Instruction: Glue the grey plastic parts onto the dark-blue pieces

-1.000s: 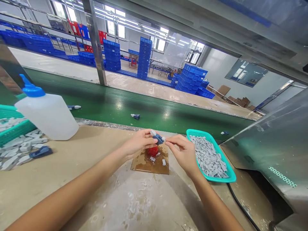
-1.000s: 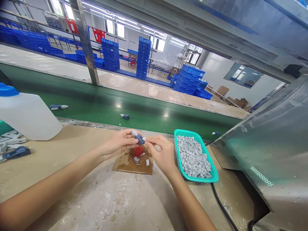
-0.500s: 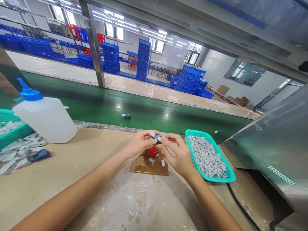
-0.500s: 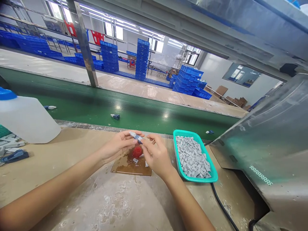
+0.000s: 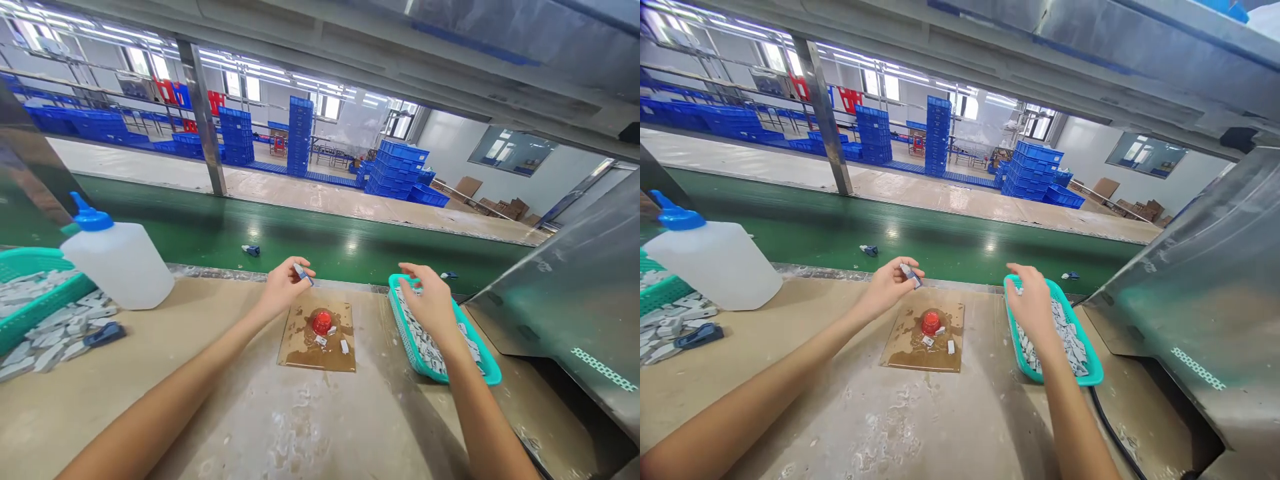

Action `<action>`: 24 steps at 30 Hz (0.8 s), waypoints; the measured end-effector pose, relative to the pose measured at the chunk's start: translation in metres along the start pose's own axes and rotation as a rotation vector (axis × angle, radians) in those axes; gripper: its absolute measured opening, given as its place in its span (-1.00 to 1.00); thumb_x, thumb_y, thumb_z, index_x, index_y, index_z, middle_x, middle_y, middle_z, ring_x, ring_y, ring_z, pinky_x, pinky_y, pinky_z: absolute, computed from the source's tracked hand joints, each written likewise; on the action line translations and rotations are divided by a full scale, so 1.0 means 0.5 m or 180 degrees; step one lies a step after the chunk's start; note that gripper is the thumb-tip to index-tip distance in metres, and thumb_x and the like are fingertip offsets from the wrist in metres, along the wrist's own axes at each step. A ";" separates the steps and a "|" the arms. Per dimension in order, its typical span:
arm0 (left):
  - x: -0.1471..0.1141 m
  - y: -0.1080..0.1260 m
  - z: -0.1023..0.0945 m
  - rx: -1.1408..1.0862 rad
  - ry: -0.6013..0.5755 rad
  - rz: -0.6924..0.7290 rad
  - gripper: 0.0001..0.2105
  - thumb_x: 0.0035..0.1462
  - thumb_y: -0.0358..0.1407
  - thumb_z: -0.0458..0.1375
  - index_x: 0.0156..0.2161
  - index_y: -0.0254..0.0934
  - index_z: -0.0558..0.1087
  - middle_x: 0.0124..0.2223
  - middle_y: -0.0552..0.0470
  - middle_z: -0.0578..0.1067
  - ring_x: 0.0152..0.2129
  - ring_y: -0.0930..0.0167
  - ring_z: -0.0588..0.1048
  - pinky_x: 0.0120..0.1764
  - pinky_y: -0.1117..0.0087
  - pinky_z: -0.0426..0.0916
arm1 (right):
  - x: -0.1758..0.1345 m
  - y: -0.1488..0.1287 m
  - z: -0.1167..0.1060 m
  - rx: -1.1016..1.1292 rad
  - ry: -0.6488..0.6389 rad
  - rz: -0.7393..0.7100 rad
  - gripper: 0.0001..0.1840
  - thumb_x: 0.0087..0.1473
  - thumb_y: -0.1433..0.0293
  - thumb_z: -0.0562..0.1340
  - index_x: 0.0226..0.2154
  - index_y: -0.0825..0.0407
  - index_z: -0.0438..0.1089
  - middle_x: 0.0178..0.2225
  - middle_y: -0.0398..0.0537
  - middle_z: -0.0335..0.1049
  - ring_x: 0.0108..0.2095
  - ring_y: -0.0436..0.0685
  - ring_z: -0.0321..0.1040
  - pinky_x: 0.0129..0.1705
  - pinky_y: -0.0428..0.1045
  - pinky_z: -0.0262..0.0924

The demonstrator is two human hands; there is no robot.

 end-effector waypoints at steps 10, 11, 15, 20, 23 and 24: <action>0.128 -0.062 -0.160 0.2070 0.0847 0.0110 -0.59 -0.05 -0.16 0.06 -0.06 -0.26 0.31 0.02 -0.26 0.31 0.00 0.02 0.13 -0.04 0.12 -0.02 | -0.038 0.166 0.138 -0.1104 -0.1658 0.0439 -0.61 -0.29 0.71 0.09 -0.43 0.09 0.49 -0.33 0.07 0.48 -0.25 0.19 0.37 -0.26 -0.07 0.16; 0.127 -0.072 -0.200 0.1953 0.1154 -0.0017 -0.63 -0.04 -0.15 0.06 -0.10 -0.23 0.34 0.06 -0.24 0.27 0.04 0.00 0.05 -0.03 0.08 -0.07 | -0.037 0.167 0.140 -0.1111 -0.1647 0.0455 -0.61 -0.31 0.72 0.08 -0.44 0.11 0.49 -0.34 0.07 0.48 -0.26 0.18 0.38 -0.27 -0.08 0.15; 0.108 -0.142 -0.305 0.1062 0.1534 -0.0736 -0.90 -0.18 -0.29 0.20 -0.52 -0.25 0.37 -0.18 -0.16 0.38 0.02 -0.03 0.03 -0.03 0.08 -0.11 | -0.031 0.172 0.135 -0.1081 -0.1593 0.0531 -0.62 -0.33 0.72 0.08 -0.48 0.13 0.49 -0.40 0.06 0.48 -0.33 0.16 0.38 -0.36 -0.10 0.12; 0.068 -0.160 -0.333 0.0038 0.1580 -0.0943 -0.80 -0.26 -0.53 0.20 -0.66 -0.26 0.27 -0.63 0.11 0.16 -0.25 0.28 0.26 -0.21 0.37 0.14 | -0.026 0.171 0.119 -0.0899 -0.1436 0.0629 -0.70 -0.28 0.69 0.08 -0.60 0.11 0.48 -0.53 0.02 0.47 -0.43 0.12 0.36 -0.42 -0.12 0.09; 0.049 -0.171 -0.313 -0.1190 0.1622 -0.1136 -0.81 -0.11 -0.57 0.10 -0.60 -0.28 0.24 -0.66 0.17 0.17 -0.46 0.46 0.27 -0.40 0.49 0.22 | -0.023 0.165 0.108 -0.0749 -0.1269 0.0649 -0.72 -0.22 0.64 0.08 -0.59 0.10 0.48 -0.55 0.00 0.46 -0.46 0.10 0.35 -0.43 -0.11 0.09; 0.046 -0.171 -0.299 -0.1682 0.1597 -0.1177 -0.81 -0.04 -0.57 0.03 -0.57 -0.28 0.22 -0.65 0.18 0.20 -0.50 0.50 0.28 -0.45 0.53 0.24 | -0.022 0.163 0.104 -0.0703 -0.1204 0.0652 -0.72 -0.19 0.63 0.08 -0.58 0.10 0.48 -0.55 0.00 0.46 -0.47 0.10 0.35 -0.43 -0.11 0.09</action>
Point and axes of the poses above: each hand's wrist, its own x-axis towards the middle knuckle, its own z-axis out of the palm, y = z × x, the point moved 10 cm from there along x, towards the middle knuckle
